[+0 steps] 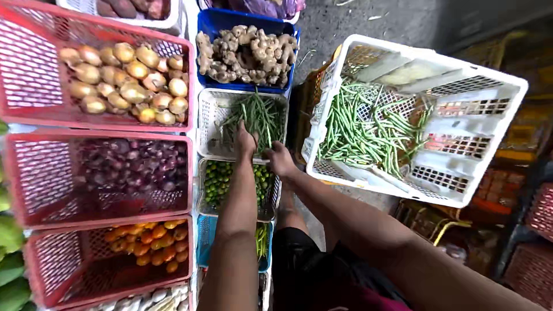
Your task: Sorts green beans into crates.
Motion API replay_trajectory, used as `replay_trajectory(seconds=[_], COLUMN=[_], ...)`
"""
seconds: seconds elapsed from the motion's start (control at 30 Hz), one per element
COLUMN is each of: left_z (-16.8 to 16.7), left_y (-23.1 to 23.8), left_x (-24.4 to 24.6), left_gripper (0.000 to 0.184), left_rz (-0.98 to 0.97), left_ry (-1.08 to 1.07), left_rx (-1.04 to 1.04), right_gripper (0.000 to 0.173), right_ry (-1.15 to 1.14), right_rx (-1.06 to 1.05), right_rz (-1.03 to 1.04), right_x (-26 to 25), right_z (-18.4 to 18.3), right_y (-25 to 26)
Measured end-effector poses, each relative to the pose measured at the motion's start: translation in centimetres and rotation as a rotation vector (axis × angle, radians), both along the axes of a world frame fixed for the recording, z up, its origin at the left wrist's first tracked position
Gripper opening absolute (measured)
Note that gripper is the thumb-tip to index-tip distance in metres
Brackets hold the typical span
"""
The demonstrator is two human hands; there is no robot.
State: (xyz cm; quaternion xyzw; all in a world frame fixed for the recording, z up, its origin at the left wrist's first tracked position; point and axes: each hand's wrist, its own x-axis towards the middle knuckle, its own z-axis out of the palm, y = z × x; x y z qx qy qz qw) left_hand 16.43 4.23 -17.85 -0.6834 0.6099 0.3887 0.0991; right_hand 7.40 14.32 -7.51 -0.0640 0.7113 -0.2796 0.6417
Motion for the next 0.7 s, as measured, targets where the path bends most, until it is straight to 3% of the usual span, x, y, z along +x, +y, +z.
replay_trajectory(seconds=[0.07, 0.17, 0.2, 0.27, 0.33, 0.37, 0.43, 0.5, 0.53, 0.57, 0.63, 0.7], left_z=[-2.7, -3.7, -2.9, -0.7, 1.5, 2.8, 5.6, 8.6, 10.0, 11.4, 13.7, 15.1], left_y=[0.7, 1.1, 1.4, 2.0, 2.8, 3.3, 4.4, 6.1, 7.0, 8.1, 9.8, 10.5], left_x=[0.2, 2.0, 2.7, 4.6, 7.0, 7.3, 5.9, 3.9, 2.1, 0.1, -4.4, -8.4], left_gripper=[0.079, 0.077, 0.075, 0.070, 0.064, 0.060, 0.050, 0.047, 0.049, 0.052, 0.057, 0.054], left_rz=[-0.046, -0.046, -0.014, 0.071, 0.197, 0.250, 0.301, 0.270, 0.257, 0.237, 0.163, 0.118], left_ry=[-0.037, 0.034, 0.084, 0.187, 0.261, 0.330, 0.497, 0.644, 0.716, 0.782, 0.851, 0.754], left_rx=[0.060, 0.038, 0.010, -0.057, -0.067, -0.037, 0.045, 0.130, 0.157, 0.187, 0.232, 0.199], right_gripper=[0.061, 0.071, 0.066, 0.040, 0.029, 0.032, 0.058, 0.091, 0.097, 0.092, 0.056, 0.034], right_ry=[0.058, 0.038, -0.004, -0.073, 0.106, 0.302, 0.647, 0.722, 0.684, 0.643, 0.658, 0.709], right_rx=[0.099, -0.006, -0.104, -0.333, -0.470, -0.449, -0.215, 0.094, 0.211, 0.278, 0.294, 0.268], right_rz=[0.171, 0.422, 0.474, 0.495, 0.469, 0.468, 0.539, 0.739, 0.823, 0.870, 0.869, 0.821], right_x=[0.7, 1.2, 0.6, -2.4, -7.7, -11.3, -18.7, -24.4, -26.2, -27.6, -29.0, -29.0], right_z=[-3.6, -1.0, 1.5, 7.2, 11.7, 13.0, 14.3, 14.0, 13.3, 12.3, 10.1, 9.1], right_y=[-1.3, 0.0, 1.5, 5.5, 10.1, 12.8, 18.2, 23.5, 25.6, 27.3, 29.8, 30.0])
